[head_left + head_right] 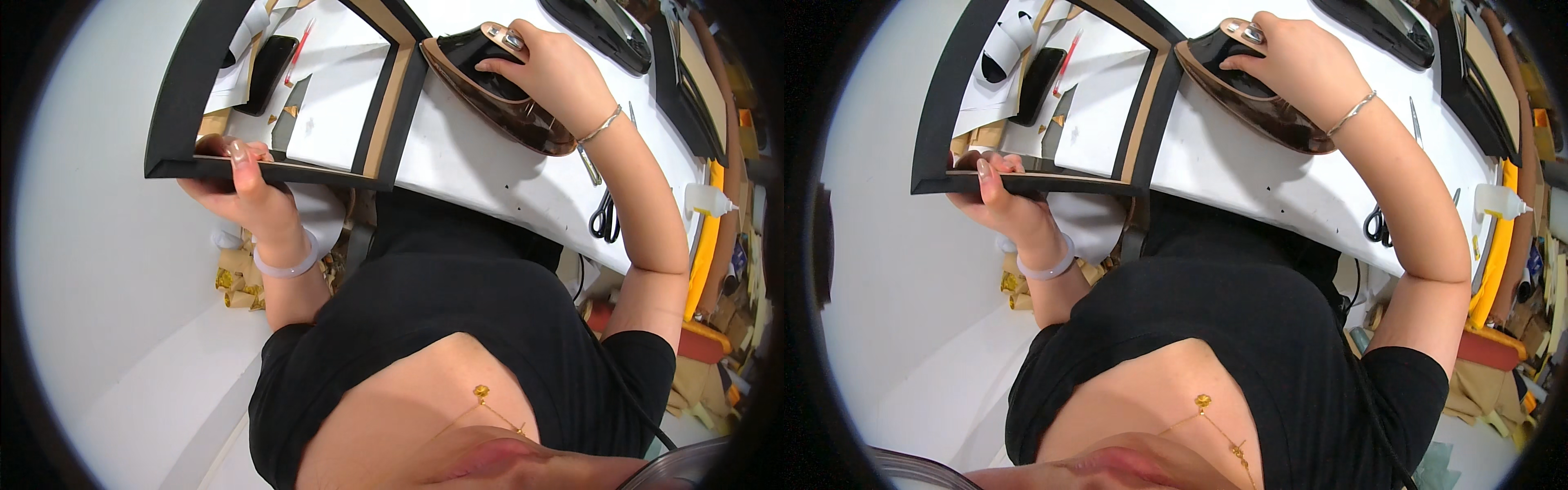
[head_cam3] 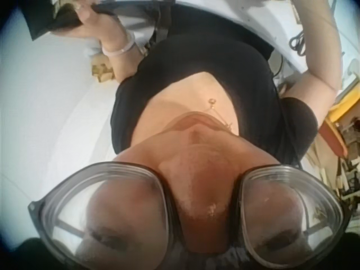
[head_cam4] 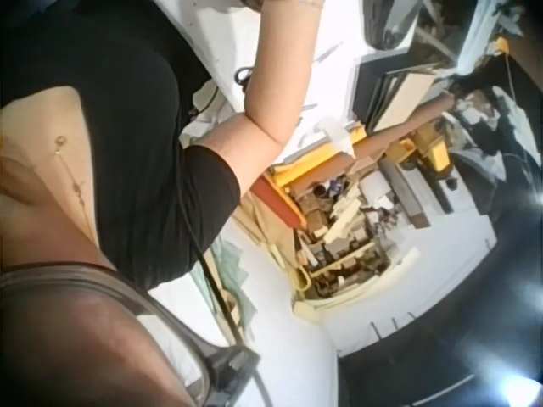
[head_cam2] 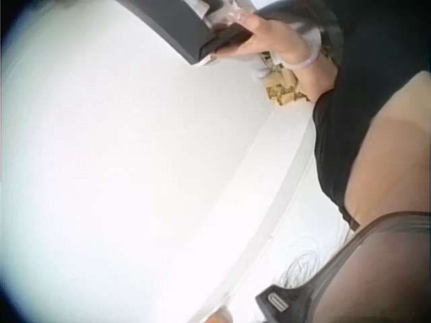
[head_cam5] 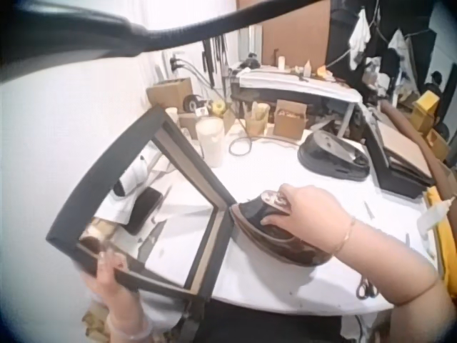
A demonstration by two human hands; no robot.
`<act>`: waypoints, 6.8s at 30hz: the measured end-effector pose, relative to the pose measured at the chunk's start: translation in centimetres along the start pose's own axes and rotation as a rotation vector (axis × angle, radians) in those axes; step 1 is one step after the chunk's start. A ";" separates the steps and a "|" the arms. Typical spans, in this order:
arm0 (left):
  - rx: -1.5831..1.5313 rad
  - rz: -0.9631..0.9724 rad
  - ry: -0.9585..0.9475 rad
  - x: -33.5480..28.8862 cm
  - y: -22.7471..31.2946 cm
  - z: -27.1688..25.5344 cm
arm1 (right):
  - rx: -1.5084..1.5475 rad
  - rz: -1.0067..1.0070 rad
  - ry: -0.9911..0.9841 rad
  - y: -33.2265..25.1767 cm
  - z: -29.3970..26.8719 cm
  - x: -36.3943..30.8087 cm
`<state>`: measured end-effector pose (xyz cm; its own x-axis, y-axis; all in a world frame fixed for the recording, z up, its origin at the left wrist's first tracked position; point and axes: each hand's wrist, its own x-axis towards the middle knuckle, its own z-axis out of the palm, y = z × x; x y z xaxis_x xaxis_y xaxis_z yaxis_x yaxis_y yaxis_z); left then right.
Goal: The person trims black fabric around a rectangular frame using scissors, then uses a hot iron to press the fabric onto the frame edges. The person handles the frame, scissors, and iron throughout the process.
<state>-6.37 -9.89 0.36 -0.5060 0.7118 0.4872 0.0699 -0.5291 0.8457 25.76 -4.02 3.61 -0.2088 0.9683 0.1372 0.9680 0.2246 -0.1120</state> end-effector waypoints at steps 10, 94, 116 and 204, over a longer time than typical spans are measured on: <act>0.103 0.253 -0.188 -2.9 -0.3 0.5 | 0.003 0.018 -0.115 -5.1 -0.1 1.6; -0.066 0.205 -0.122 -5.9 -2.0 1.5 | 0.238 -0.122 -0.069 -9.2 1.0 -1.0; -0.031 0.145 -0.129 -4.9 -1.4 -0.1 | 0.169 -0.347 -0.158 -9.9 -0.4 -6.1; -1.022 -0.605 -0.951 -0.9 2.0 4.3 | 0.392 0.317 0.546 7.7 -9.9 -31.8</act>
<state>-2.08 -9.55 2.56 0.5131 0.7450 0.4263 -0.7473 0.1435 0.6488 41.22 -34.19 8.14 0.2706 0.8237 0.4982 0.8281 0.0648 -0.5569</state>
